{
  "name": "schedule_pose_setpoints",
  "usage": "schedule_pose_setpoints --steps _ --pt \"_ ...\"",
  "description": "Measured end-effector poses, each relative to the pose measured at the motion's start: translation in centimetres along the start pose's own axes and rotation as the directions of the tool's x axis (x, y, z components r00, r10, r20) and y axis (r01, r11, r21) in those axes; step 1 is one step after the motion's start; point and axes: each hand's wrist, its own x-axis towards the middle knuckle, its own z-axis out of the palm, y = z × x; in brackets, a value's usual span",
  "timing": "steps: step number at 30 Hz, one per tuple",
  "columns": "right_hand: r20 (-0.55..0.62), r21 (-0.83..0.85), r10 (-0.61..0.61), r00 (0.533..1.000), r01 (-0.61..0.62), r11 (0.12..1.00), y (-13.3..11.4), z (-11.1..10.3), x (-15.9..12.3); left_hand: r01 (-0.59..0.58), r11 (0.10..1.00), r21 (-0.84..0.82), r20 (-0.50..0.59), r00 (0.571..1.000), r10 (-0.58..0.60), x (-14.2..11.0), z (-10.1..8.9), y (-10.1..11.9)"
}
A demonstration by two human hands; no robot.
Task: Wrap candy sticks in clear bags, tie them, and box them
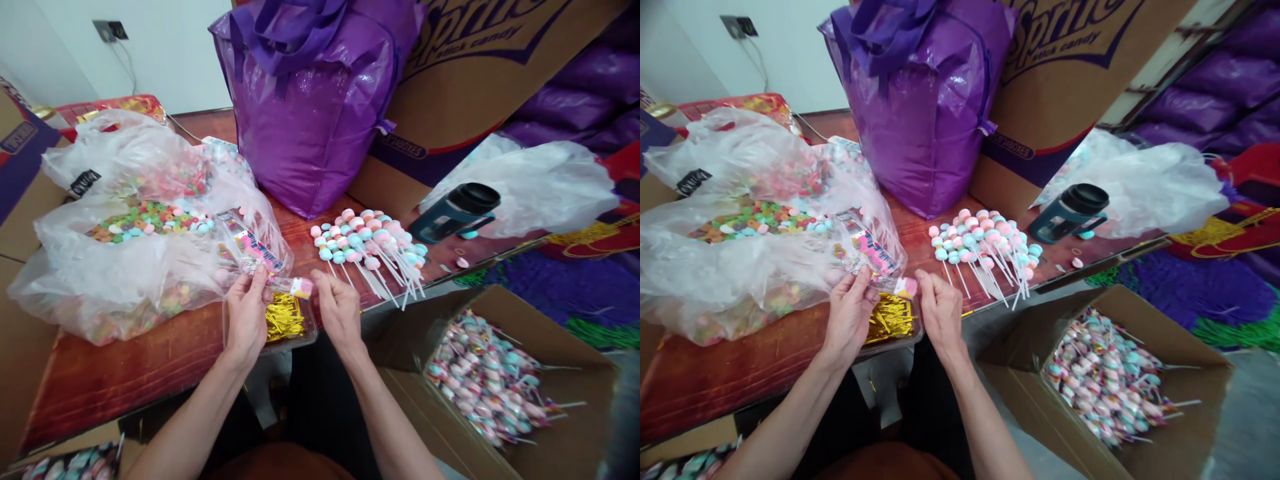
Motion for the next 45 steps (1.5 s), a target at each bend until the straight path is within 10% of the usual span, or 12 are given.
schedule_pose_setpoints --steps 7,14,18,29,45 --pt "-0.068 -0.753 -0.093 0.993 0.010 0.658 3.5 0.2 3.8 0.013 0.997 -0.076 -0.036 0.999 -0.016 1.4 -0.6 0.5" --pt "-0.223 -0.149 -0.071 0.972 0.038 0.988 3.4 -1.0 1.7 0.067 0.986 -0.152 -0.110 0.990 -0.084 2.5 -1.0 1.1" --pt "-0.179 0.150 0.030 0.983 -0.003 0.989 1.8 -2.6 -2.1 0.043 0.983 -0.177 -0.184 0.980 -0.076 2.8 -0.9 1.3" --pt "-0.082 -0.011 -0.351 0.933 0.352 0.936 0.4 -4.9 -6.2 0.036 0.987 -0.157 -0.215 0.974 -0.070 2.2 -0.6 1.5" --pt "-0.015 0.023 -0.351 0.936 0.352 0.936 0.2 -4.1 -6.1 -0.263 0.952 0.157 0.062 0.964 0.257 2.5 -2.3 -0.4"
